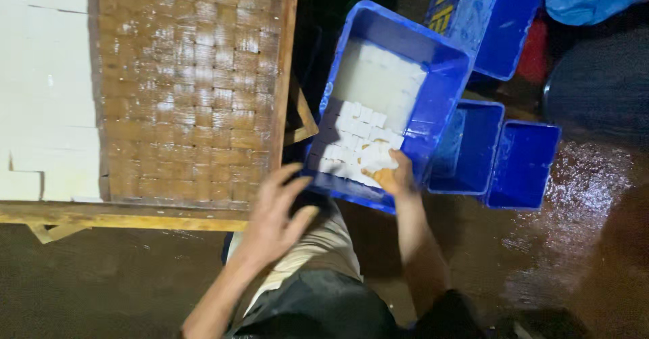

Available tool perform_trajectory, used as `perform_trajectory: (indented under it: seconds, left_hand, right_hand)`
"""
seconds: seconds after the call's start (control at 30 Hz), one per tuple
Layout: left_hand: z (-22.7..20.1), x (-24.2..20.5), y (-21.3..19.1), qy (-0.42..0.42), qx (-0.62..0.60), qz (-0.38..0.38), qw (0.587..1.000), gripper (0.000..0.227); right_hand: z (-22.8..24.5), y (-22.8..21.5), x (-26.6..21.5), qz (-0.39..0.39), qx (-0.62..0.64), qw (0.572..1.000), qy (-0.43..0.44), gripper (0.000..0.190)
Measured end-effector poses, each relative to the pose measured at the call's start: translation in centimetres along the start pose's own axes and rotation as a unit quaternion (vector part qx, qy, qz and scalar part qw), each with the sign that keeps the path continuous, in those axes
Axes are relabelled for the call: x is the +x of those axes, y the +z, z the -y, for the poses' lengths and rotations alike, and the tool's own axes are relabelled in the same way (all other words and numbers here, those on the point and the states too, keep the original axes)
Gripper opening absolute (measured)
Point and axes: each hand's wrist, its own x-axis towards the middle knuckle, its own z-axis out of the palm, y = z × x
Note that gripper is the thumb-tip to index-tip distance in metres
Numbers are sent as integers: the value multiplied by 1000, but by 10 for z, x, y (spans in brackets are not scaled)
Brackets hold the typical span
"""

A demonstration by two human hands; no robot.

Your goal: The person picks up white rectangular blocks from a large wooden frame by hand and places them into blue plastic crates.

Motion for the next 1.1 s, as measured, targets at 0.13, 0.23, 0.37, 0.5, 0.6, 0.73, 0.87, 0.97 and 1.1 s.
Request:
perform_trajectory:
  seconds: [0.13,0.23,0.37,0.5,0.6,0.73,0.87,0.97,1.1]
  left_hand:
    - [60,-37,-36,-153,214,-165,951,48]
    - [83,-61,-28,-184,298,-173,920,39]
    - [94,-71,-13,-203,352,-177,896,33]
    - [99,-69,-14,-197,335,-190,902,33]
    - [99,-68,-15,-187,343,-203,898,33]
    - [104,-66,-14,-176,352,-210,895,34]
    - [105,-69,-18,-165,359,-212,894,35]
    - [106,-62,-18,-160,358,-226,892,34]
    - [102,-60,-19,-146,346,-238,896,33]
  right_hand:
    - [104,-53,77,185,-446,862,-154,41]
    - [147,-54,160,-117,-772,620,76,55]
    - [141,-62,199,-120,-910,379,116,56]
    - [119,-69,204,-147,-902,403,37,64]
    - [119,-70,210,-78,-893,428,113,69]
    - [125,-71,207,-35,-891,444,90,54]
    - [87,-78,173,-40,-850,509,-127,53]
    - [70,-73,158,-36,-841,514,-164,56]
    - [85,-69,159,-12,-859,505,-86,58]
